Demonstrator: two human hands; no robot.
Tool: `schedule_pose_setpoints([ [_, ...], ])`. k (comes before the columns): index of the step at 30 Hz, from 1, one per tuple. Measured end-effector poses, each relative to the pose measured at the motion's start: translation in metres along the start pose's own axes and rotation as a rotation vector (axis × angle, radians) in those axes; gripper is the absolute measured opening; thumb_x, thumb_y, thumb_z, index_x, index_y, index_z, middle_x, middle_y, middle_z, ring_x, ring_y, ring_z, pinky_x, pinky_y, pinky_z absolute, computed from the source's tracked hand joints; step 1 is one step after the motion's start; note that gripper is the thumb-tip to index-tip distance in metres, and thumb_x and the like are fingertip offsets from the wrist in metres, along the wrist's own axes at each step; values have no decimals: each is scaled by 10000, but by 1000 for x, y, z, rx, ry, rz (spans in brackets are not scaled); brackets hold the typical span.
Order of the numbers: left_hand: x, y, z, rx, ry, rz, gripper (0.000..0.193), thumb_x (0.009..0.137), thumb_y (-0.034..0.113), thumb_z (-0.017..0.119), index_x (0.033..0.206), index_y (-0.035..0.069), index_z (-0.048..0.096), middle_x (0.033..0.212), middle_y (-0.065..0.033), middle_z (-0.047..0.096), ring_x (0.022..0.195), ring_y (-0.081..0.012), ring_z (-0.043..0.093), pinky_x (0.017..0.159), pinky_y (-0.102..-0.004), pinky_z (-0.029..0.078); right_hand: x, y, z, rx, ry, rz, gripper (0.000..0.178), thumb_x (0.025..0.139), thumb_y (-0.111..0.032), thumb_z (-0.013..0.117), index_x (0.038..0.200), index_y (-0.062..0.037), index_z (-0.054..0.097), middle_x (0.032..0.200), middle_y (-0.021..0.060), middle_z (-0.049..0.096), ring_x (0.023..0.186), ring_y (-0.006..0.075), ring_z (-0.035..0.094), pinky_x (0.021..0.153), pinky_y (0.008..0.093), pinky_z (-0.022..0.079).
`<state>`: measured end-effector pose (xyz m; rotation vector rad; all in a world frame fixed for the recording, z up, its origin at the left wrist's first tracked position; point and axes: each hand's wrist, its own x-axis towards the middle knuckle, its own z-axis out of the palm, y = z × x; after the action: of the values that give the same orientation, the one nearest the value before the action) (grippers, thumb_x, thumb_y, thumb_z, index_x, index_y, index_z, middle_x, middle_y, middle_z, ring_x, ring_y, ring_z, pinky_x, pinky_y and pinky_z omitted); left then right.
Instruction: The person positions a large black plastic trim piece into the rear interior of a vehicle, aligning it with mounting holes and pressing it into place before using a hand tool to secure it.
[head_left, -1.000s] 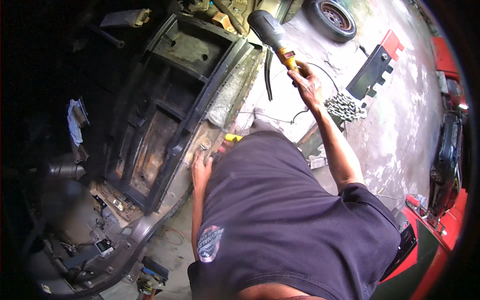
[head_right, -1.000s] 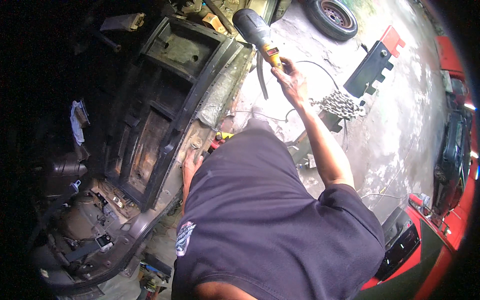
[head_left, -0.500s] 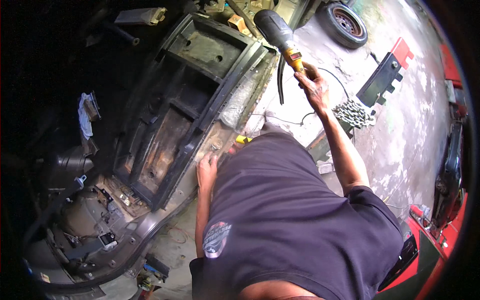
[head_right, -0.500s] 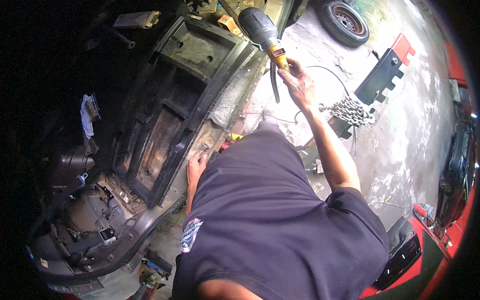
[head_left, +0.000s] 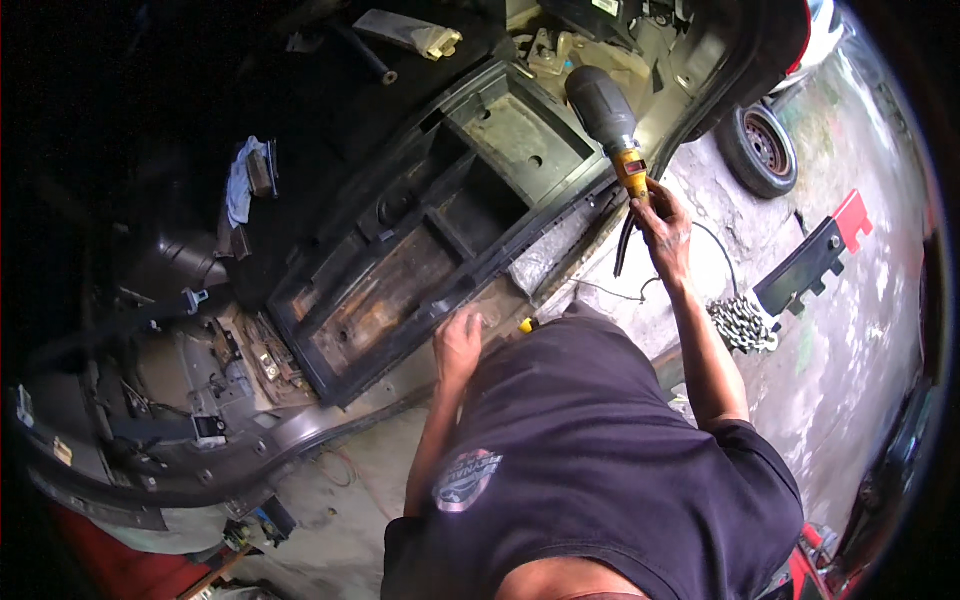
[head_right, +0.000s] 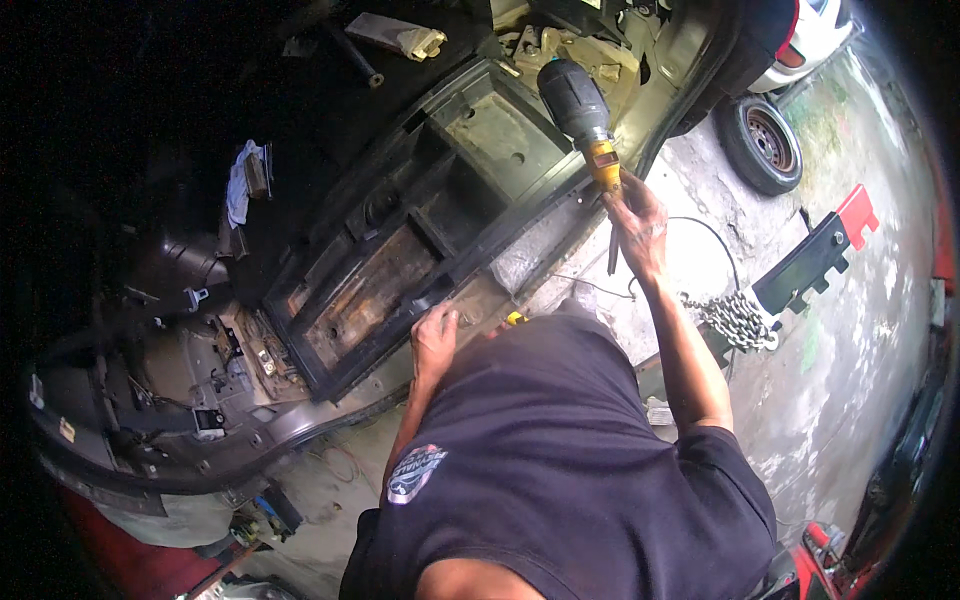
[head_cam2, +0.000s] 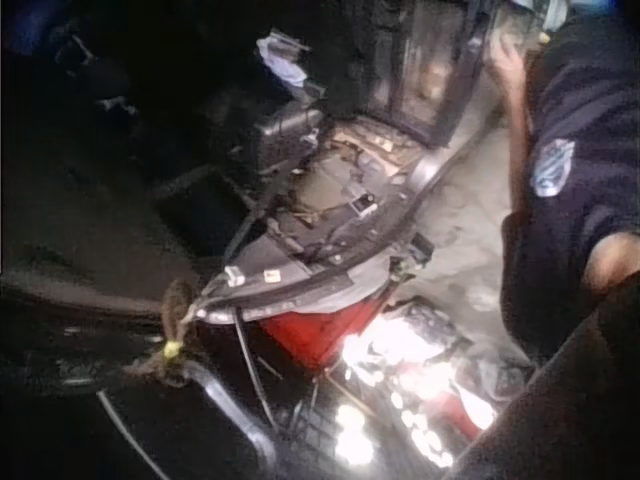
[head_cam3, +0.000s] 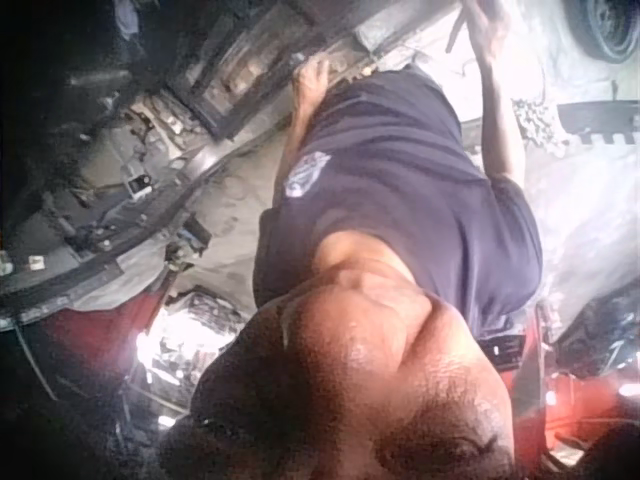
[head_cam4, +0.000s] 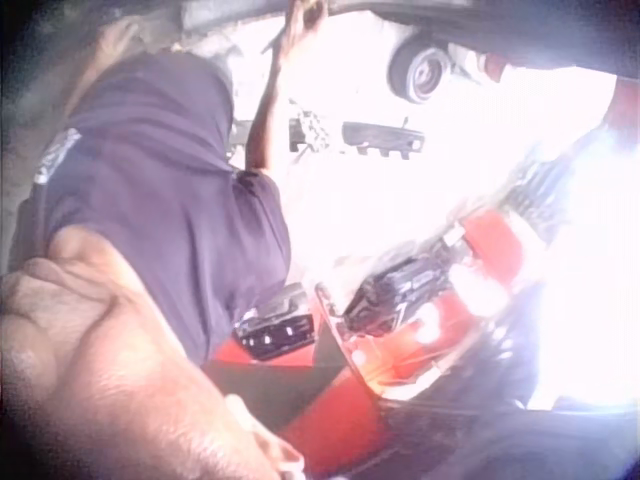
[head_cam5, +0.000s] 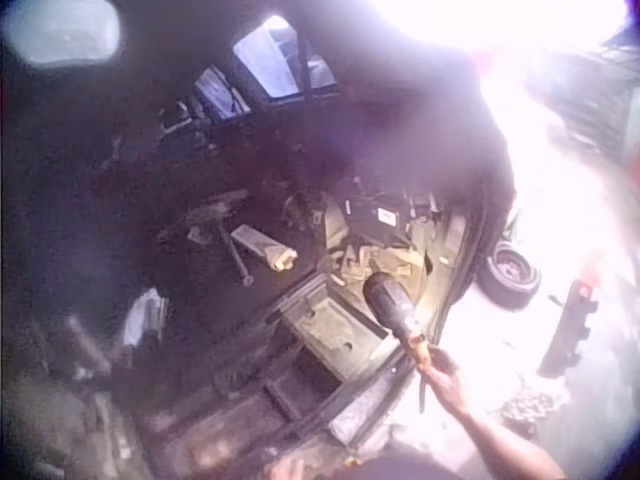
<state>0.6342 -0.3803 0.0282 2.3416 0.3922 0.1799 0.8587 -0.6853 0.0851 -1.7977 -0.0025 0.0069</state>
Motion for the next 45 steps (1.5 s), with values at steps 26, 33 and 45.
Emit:
schedule_pose_setpoints([
  [26,-30,-37,16,-212,394,-80,209,911,139,654,1066,1,682,993,-199,694,915,-405,663,799,-441,530,-39,-40,124,-246,-717,-7,411,889,-66,620,1274,76,594,1091,157,694,951,220,652,864,346,521],
  [33,6,12,-36,-584,180,-344,324,996,263,608,1166,-6,671,976,-158,723,893,-223,692,814,-347,524,-77,-70,180,21,-791,-49,482,876,-99,679,1310,74,560,1190,244,673,1080,279,669,928,366,527],
  [45,27,11,-57,-1036,321,-244,411,997,297,631,1291,20,554,1073,-15,626,1020,-120,576,897,-279,465,-101,-72,217,-53,-883,-286,481,841,-58,700,1291,54,573,1129,246,647,1025,365,663,883,404,529],
])
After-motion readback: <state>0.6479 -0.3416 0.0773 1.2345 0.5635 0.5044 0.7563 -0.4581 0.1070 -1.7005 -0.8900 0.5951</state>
